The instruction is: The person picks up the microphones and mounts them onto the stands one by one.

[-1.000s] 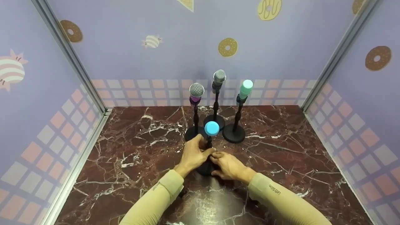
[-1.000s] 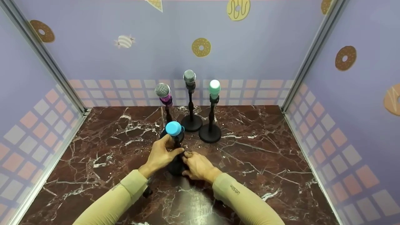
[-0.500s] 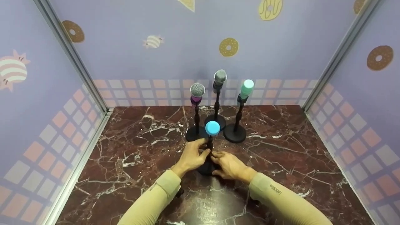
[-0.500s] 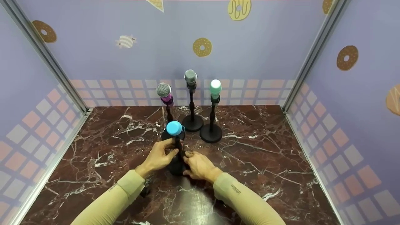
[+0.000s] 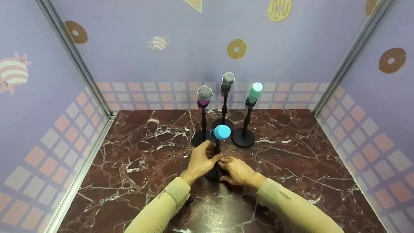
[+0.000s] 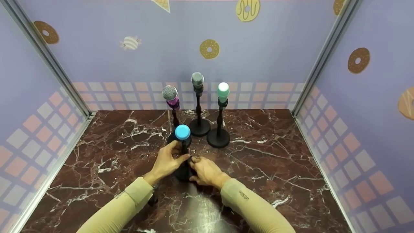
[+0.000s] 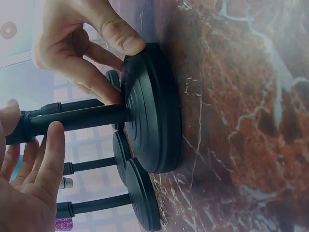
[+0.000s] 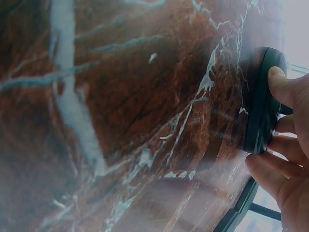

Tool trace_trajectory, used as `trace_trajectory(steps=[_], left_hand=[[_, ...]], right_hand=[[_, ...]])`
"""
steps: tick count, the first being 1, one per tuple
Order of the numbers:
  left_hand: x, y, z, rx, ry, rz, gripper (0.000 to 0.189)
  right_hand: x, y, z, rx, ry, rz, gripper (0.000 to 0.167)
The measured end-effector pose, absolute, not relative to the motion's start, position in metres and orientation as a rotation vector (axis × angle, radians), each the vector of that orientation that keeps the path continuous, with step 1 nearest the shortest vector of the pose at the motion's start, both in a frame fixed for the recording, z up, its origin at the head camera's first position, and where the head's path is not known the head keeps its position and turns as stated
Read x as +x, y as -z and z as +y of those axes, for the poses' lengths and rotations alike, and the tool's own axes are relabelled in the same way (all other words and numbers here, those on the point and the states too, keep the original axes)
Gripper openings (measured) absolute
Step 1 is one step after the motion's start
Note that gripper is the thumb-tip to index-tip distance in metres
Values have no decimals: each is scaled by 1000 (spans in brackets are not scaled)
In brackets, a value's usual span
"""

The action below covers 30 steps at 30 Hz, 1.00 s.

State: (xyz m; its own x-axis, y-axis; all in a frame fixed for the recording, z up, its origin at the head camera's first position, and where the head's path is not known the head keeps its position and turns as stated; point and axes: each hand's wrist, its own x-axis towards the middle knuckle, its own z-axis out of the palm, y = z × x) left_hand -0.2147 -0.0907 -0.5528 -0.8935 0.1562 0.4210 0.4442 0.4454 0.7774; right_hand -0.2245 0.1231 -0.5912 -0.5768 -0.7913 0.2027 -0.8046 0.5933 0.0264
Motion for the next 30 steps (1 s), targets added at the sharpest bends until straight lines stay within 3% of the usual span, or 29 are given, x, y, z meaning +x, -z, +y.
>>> trace_trajectory(steps=[10,21,30], left_hand=[[-214,555,-93,-700,1404,-2411,27],[-215,552,-88,-504,1406,-2412,26],[-213,548,-92,-543,1307,-2322,23]], right_hand=[[-225,591,123,1325,-140,-2650,65],[-222,592,122,1294,-159,-2675,66],[-219,595,123,1269,-277,-2726,67]])
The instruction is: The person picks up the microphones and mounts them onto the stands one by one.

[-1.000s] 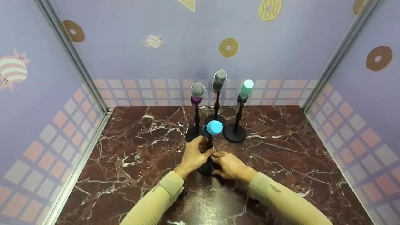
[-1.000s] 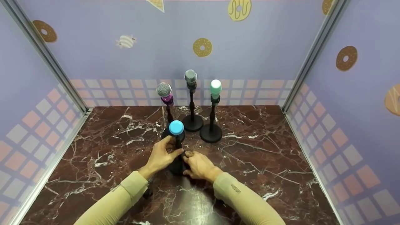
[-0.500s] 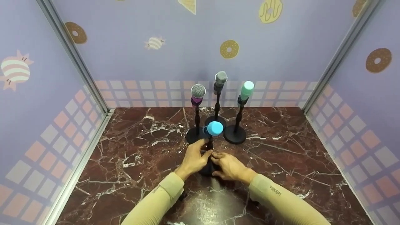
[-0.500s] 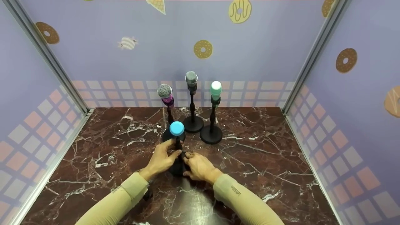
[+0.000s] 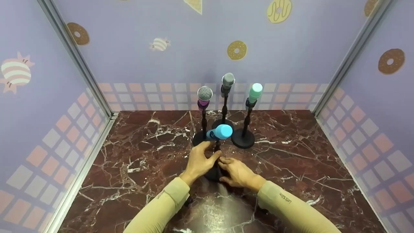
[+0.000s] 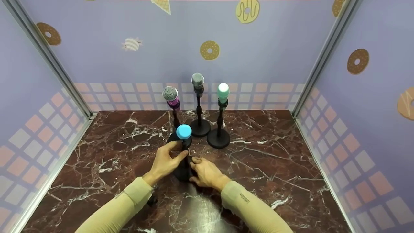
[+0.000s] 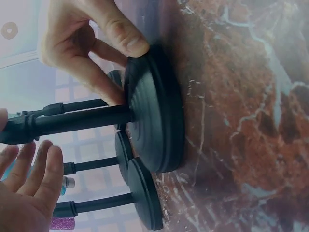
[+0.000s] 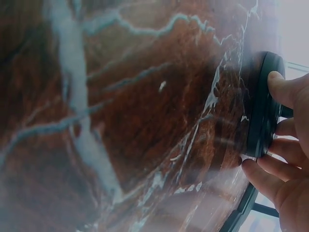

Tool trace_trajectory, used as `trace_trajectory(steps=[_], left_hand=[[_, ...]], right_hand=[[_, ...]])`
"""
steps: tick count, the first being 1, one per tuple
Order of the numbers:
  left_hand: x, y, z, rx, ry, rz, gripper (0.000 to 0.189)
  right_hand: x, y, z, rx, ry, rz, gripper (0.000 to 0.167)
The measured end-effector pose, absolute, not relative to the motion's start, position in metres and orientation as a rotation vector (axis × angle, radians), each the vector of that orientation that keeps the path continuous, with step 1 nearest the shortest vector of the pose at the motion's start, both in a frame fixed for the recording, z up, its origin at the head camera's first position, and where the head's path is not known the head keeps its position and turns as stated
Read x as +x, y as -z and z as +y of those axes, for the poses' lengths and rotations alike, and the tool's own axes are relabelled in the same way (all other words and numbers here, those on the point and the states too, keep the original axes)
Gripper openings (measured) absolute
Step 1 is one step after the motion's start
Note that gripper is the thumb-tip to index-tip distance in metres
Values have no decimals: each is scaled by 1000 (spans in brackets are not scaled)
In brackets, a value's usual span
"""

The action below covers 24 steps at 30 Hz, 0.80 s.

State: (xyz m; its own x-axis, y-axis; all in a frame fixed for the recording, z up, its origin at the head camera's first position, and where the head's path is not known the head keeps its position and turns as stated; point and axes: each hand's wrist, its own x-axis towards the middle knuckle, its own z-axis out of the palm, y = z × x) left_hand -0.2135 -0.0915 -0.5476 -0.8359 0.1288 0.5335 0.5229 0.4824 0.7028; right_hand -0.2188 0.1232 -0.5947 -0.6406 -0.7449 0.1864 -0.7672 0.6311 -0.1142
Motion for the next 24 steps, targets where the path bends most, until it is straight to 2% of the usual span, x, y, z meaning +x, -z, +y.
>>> trace_trajectory(steps=[14,19,24], left_hand=[[-218,531,-91,-590,1216,-2251,12],[-219,528,-93,-629,1166,-2238,15],[-219,528,-91,-629,1163,-2240,13]], right_hand=[[-218,592,122,1272,-262,-2738,67],[-221,589,121,1260,-313,-2753,66],[-224,586,118,1169,-618,-2754,50]])
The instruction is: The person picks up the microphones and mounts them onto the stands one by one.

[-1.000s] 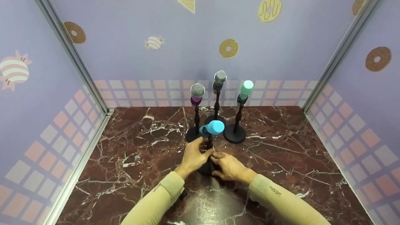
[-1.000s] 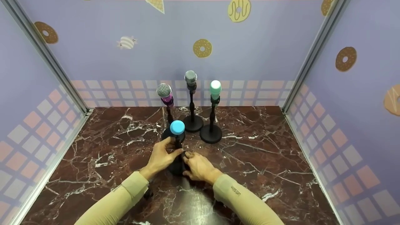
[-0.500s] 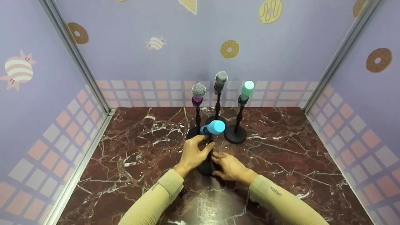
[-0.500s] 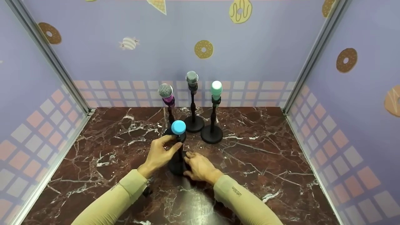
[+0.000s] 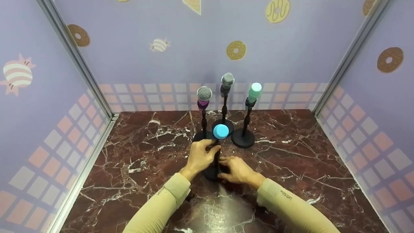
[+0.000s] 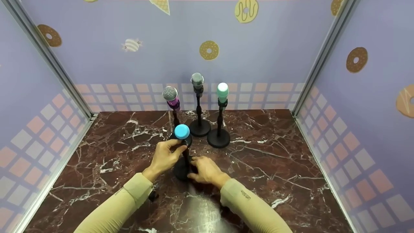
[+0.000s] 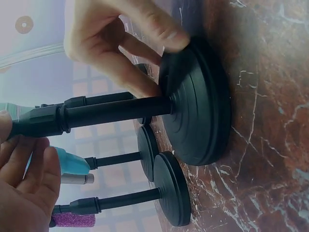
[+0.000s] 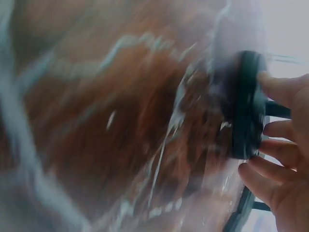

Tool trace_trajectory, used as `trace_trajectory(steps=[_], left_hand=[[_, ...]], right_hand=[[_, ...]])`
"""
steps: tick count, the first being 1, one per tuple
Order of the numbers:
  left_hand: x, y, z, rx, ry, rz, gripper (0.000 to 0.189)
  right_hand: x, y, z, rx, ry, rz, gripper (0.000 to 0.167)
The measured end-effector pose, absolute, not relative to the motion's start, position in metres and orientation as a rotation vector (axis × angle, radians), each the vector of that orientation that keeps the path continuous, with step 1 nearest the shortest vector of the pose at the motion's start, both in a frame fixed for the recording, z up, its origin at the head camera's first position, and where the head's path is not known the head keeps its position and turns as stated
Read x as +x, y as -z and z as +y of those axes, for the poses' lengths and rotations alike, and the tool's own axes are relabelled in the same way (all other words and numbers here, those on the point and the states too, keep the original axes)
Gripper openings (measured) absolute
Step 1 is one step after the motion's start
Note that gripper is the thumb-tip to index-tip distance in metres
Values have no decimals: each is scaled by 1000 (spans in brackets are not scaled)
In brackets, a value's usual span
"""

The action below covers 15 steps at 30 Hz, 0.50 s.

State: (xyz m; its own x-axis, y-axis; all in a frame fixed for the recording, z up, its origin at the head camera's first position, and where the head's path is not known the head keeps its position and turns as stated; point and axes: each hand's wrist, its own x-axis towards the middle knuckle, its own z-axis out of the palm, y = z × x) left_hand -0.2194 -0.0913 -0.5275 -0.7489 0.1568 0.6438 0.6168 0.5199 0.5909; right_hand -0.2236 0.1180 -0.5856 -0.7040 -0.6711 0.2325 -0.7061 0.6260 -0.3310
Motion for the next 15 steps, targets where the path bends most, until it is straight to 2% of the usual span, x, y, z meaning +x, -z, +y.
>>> trace_trajectory(steps=[4,8,15], left_hand=[[-220,527,-90,-621,1162,-2259,12],[-220,527,-91,-620,1174,-2266,10],[-219,526,-92,-598,1222,-2290,7]], right_hand=[[-223,577,112,976,-1062,-2655,37],[-221,564,105,789,-1435,-2510,41],[-221,557,95,691,-1590,-2375,34]])
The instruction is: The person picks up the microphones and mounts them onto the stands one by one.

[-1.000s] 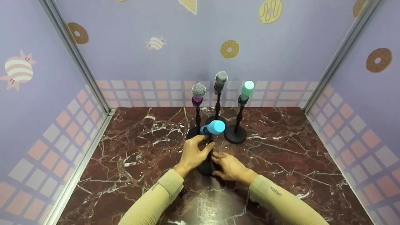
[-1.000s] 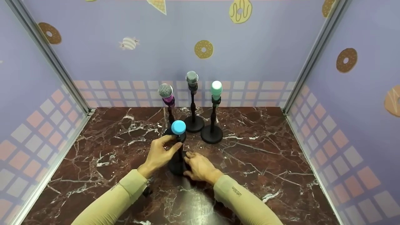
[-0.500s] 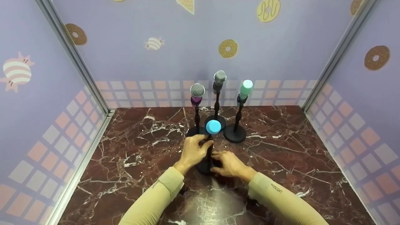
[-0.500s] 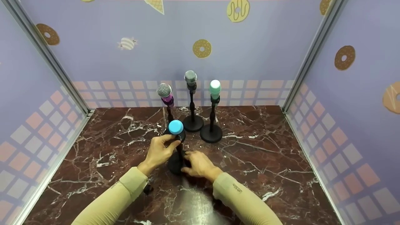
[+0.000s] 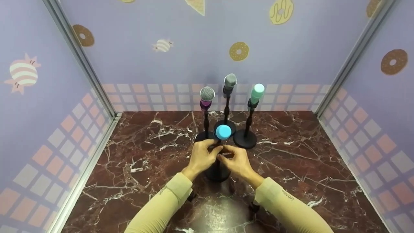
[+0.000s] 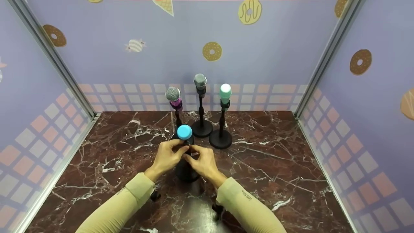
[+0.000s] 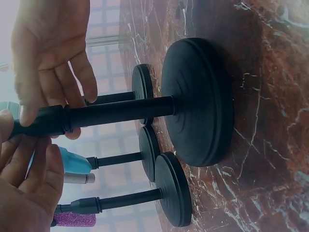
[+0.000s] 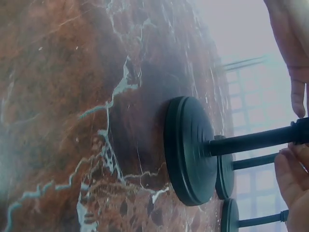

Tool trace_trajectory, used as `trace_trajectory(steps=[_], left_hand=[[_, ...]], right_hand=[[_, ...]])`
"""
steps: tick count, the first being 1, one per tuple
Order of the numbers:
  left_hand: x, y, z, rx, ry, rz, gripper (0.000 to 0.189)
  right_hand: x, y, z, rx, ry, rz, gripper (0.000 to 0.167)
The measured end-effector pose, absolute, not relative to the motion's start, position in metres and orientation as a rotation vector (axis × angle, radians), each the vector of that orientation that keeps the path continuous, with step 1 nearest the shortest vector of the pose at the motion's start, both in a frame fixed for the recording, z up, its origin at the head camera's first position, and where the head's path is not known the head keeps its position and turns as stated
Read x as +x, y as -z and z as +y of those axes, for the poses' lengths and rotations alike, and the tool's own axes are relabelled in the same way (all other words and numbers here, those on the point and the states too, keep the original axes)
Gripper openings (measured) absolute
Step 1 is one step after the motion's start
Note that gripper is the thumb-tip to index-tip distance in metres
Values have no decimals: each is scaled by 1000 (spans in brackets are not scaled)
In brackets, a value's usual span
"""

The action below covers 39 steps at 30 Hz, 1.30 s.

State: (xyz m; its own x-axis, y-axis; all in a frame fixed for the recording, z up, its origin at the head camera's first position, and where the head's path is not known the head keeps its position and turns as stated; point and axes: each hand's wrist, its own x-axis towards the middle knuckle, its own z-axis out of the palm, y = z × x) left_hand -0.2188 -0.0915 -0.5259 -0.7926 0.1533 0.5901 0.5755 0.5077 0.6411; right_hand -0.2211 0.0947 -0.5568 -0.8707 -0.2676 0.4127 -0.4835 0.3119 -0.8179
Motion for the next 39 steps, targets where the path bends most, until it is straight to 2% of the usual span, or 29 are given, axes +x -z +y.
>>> trace_trajectory(steps=[10,27,39], left_hand=[[-218,518,-87,-569,1218,-2303,5],[-223,474,-87,-575,1269,-2253,11],[-224,467,-85,-568,1298,-2255,9]], right_hand=[[-223,561,94,665,-1524,-2344,19],[-226,562,92,697,-1536,-2349,28],[-226,559,91,733,-1560,-2335,29]])
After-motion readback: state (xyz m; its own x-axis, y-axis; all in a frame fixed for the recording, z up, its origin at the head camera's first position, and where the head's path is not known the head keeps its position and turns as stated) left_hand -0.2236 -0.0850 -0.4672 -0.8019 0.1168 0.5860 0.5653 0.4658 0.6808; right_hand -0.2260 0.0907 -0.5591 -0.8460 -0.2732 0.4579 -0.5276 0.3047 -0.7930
